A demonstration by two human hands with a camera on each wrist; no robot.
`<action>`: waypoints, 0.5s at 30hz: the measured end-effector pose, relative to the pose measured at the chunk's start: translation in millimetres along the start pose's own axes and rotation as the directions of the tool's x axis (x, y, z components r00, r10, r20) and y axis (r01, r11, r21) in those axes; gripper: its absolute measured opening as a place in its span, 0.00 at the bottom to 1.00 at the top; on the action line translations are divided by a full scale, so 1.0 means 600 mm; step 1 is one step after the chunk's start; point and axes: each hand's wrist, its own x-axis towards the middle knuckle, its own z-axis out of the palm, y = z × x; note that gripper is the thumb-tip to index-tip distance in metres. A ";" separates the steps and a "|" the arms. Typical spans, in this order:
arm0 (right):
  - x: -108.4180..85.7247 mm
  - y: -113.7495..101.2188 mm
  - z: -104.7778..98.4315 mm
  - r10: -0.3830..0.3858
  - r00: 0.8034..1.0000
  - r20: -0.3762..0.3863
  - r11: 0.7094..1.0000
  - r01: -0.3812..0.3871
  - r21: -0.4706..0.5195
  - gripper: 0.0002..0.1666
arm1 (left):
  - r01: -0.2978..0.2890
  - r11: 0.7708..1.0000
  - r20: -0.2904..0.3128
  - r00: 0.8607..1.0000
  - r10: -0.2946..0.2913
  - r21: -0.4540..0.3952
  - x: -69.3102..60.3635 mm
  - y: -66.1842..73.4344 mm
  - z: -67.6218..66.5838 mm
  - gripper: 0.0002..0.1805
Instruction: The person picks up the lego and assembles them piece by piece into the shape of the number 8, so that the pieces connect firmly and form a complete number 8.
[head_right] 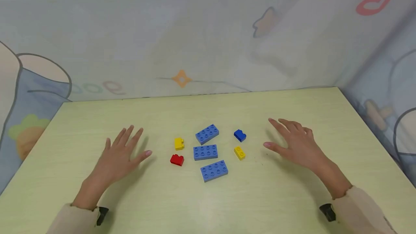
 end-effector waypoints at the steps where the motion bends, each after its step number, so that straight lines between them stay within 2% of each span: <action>1: 0.001 -0.004 0.000 -0.006 1.000 0.006 1.000 0.005 0.022 0.42 | -0.005 1.000 -0.002 1.000 0.005 -0.007 0.000 0.002 0.000 0.41; 8: 0.009 -0.030 0.005 -0.071 0.993 0.091 0.975 0.050 0.216 0.41 | -0.049 0.995 -0.011 0.999 0.048 -0.084 0.004 0.016 0.002 0.41; 15: 0.011 -0.060 0.010 -0.115 0.981 0.154 0.929 0.051 0.367 0.38 | -0.045 0.969 0.051 0.997 0.059 -0.243 0.010 0.032 0.008 0.37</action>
